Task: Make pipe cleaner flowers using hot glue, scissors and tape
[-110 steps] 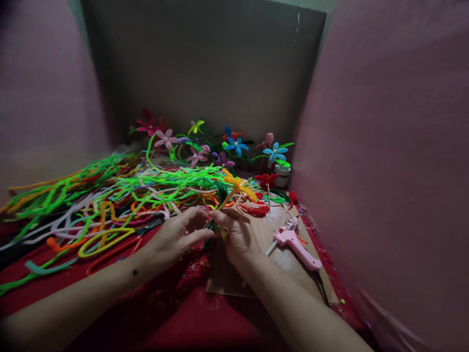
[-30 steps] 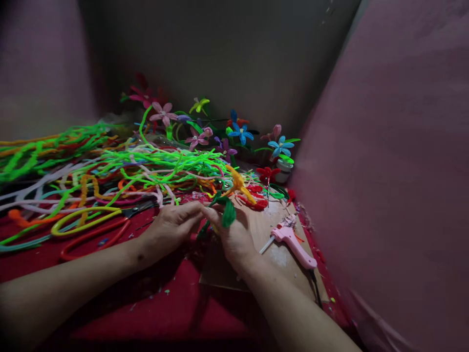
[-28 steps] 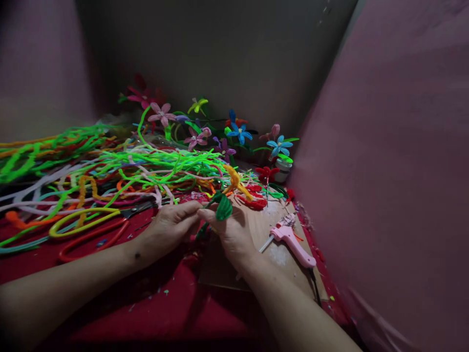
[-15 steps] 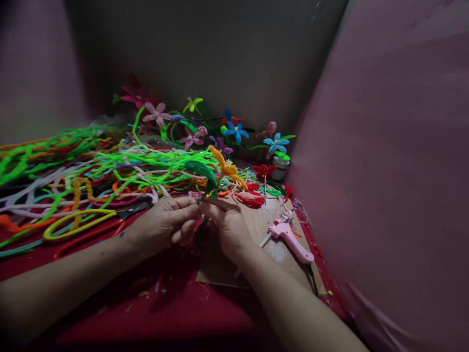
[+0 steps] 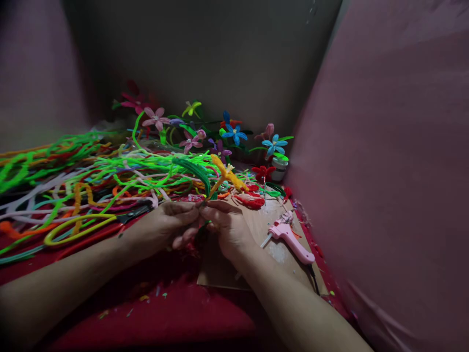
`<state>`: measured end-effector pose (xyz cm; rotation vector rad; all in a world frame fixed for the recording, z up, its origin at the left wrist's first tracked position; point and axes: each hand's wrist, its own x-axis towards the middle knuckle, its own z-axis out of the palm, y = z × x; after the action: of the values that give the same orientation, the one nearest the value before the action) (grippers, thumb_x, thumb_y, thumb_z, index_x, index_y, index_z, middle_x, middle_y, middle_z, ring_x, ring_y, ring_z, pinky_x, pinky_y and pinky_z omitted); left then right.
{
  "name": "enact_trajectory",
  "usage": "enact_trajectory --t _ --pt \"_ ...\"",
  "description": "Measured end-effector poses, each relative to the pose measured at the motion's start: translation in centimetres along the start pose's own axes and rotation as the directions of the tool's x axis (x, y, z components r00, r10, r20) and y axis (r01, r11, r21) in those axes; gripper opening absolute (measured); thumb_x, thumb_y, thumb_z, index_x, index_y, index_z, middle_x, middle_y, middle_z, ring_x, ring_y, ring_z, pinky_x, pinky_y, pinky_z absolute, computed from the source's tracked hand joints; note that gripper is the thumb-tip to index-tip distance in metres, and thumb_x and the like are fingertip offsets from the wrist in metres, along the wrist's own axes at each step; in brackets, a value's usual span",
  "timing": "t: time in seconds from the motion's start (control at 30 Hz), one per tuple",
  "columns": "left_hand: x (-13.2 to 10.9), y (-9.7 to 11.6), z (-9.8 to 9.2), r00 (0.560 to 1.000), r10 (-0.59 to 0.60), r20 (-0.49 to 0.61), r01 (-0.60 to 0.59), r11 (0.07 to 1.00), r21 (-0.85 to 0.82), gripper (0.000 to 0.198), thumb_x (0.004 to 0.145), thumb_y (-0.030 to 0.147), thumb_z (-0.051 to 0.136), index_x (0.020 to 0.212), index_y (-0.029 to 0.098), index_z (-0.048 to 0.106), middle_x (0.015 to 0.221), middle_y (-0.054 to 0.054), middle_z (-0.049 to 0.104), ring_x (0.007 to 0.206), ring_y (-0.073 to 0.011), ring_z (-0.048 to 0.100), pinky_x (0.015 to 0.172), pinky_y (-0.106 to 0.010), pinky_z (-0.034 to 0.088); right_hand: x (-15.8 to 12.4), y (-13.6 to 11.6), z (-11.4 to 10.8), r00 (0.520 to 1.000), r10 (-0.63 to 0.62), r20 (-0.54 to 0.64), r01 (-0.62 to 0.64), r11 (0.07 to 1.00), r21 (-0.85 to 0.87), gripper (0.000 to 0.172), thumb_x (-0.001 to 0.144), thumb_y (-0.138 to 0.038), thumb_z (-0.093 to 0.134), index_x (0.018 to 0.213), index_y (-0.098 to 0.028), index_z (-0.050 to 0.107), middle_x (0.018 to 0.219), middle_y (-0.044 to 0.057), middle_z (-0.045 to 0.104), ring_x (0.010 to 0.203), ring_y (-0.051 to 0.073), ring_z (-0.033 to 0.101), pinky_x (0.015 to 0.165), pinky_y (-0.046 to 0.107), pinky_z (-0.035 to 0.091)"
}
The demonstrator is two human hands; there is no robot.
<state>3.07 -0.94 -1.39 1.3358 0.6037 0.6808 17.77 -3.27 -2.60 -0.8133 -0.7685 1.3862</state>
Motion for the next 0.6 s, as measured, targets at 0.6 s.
enact_trajectory --t 0.6 --pt "0.2 -1.0 0.3 0.884 0.428 -0.188 -0.218 0.733 0.644 0.015 0.082 0.027 0.056 0.073 0.018 0.065 0.069 0.001 0.061 0.067 -0.0142 0.053 0.064 -0.024 0.040 -0.4 -0.3 0.7 0.998 0.024 -0.049 -0.024 1.000 0.018 0.017 0.049 -0.016 0.079 0.061 -0.018 0.066 0.059 -0.004 0.063 0.053 0.009 0.049 0.046 0.021 0.029"
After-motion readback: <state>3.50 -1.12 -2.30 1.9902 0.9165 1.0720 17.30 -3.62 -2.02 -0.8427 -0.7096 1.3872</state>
